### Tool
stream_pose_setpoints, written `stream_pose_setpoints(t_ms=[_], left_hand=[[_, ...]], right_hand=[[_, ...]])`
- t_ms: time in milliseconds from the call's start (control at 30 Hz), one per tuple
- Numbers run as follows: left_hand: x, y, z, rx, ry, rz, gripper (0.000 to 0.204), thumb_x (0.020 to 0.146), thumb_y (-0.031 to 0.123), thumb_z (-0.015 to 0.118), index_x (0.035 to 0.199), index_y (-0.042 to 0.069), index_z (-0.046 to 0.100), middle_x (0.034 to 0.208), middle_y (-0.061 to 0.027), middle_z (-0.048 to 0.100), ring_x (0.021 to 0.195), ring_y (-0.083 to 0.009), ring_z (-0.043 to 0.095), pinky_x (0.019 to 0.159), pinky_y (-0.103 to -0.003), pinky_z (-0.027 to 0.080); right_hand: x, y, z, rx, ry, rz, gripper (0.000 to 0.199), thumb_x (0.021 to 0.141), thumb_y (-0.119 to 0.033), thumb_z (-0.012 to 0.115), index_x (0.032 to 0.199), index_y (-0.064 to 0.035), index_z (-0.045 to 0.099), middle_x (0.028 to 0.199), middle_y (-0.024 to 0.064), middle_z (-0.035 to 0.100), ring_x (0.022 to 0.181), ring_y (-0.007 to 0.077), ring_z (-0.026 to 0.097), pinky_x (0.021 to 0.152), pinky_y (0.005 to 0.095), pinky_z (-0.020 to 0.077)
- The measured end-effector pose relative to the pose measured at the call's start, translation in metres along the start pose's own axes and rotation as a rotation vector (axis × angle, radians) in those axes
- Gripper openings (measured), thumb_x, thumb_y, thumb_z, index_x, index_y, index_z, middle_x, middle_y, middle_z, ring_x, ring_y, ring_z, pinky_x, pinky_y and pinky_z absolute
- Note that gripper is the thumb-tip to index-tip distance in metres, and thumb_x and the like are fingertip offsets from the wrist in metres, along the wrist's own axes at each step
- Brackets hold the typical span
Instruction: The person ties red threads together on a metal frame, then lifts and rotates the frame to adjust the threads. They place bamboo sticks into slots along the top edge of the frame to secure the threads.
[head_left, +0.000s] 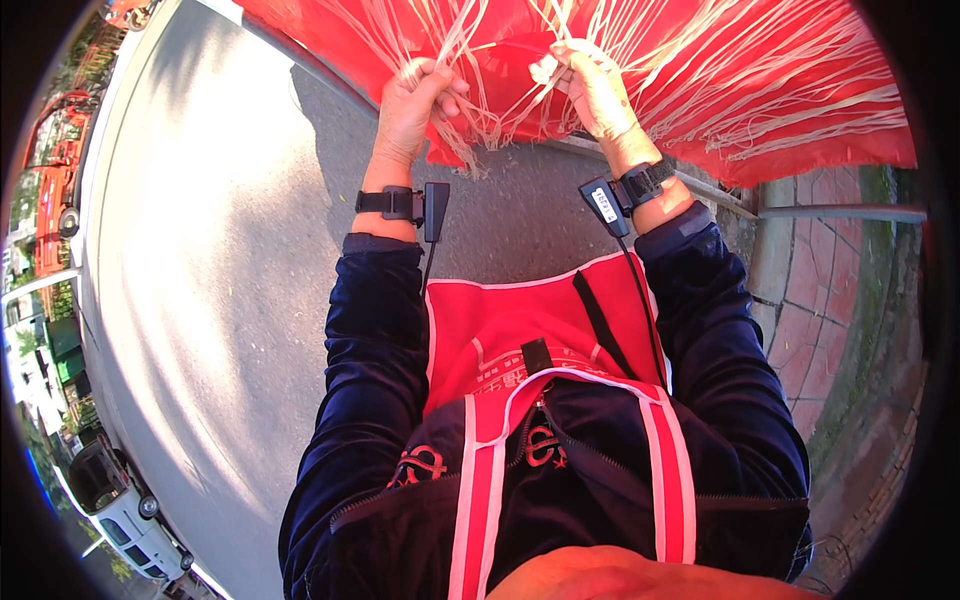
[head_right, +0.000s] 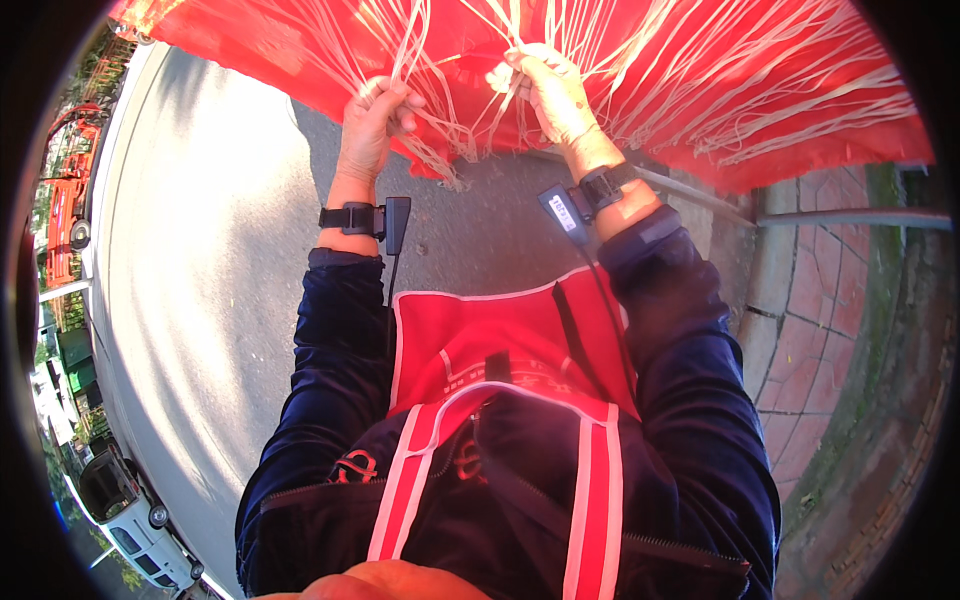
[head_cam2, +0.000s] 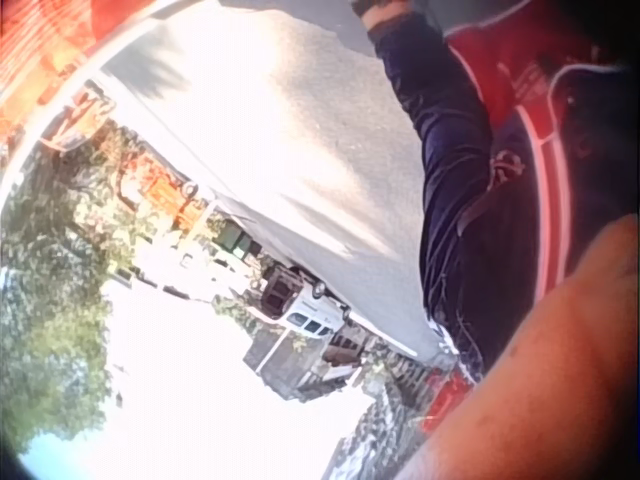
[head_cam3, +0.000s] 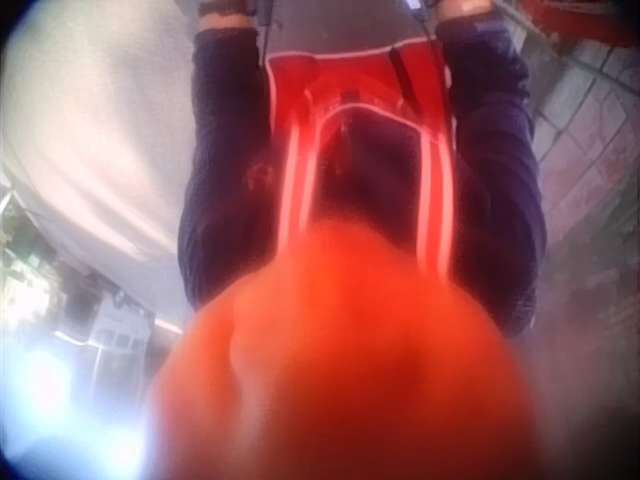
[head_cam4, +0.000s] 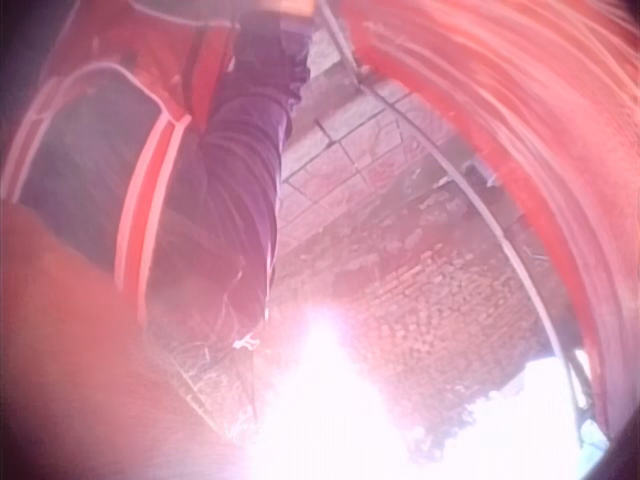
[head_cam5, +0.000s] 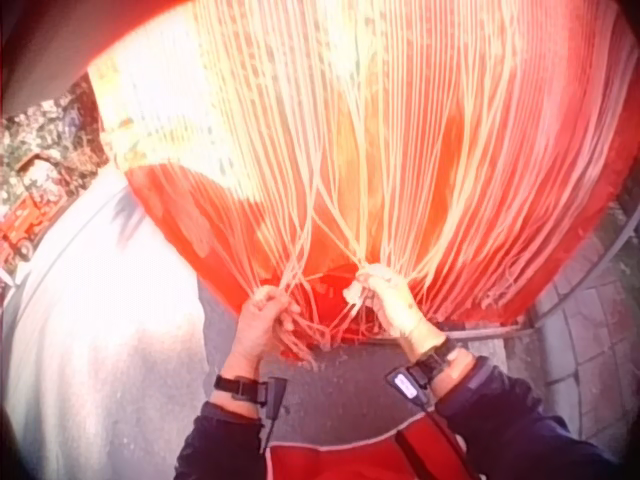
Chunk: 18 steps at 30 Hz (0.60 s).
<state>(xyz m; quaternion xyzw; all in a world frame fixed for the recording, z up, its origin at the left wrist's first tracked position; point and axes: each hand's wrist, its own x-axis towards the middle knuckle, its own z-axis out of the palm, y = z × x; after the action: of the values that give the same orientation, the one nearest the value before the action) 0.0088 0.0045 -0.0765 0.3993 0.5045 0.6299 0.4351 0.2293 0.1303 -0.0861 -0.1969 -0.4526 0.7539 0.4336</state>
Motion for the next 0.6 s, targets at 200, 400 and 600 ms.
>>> stream_pose_setpoints(t_ms=[200,400,600], left_hand=[[0.003,0.011,-0.015,0.252,0.179,0.106,0.014,0.094,0.019,0.066,0.097,0.005,0.065,0.085,-0.0036,0.072,0.062,-0.0043,0.057,0.059,-0.02,0.046],[0.002,0.012,-0.021,0.287,0.147,0.095,0.017,0.095,0.019,0.067,0.102,0.004,0.067,0.089,-0.0031,0.073,0.065,-0.0031,0.058,0.061,-0.02,0.046],[0.002,0.004,-0.022,0.248,-0.051,0.018,0.018,0.095,0.019,0.066,0.108,0.006,0.068,0.097,-0.0026,0.074,0.072,-0.0038,0.062,0.068,-0.02,0.049]], right_hand=[[0.01,-0.014,-0.02,-0.462,0.088,-0.201,0.008,0.097,-0.011,0.062,0.098,-0.004,0.067,0.083,0.0022,0.07,0.079,0.0094,0.066,0.075,0.0253,0.0548],[0.012,-0.019,-0.022,-0.567,0.024,-0.166,0.008,0.097,-0.012,0.064,0.1,-0.0054,0.067,0.086,0.0007,0.069,0.08,0.008,0.065,0.077,0.0245,0.0544],[0.005,-0.002,-0.02,-0.611,-0.175,-0.009,0.013,0.094,-0.011,0.068,0.106,-0.0057,0.07,0.093,-0.0031,0.069,0.09,0.0061,0.062,0.084,0.0234,0.05]])
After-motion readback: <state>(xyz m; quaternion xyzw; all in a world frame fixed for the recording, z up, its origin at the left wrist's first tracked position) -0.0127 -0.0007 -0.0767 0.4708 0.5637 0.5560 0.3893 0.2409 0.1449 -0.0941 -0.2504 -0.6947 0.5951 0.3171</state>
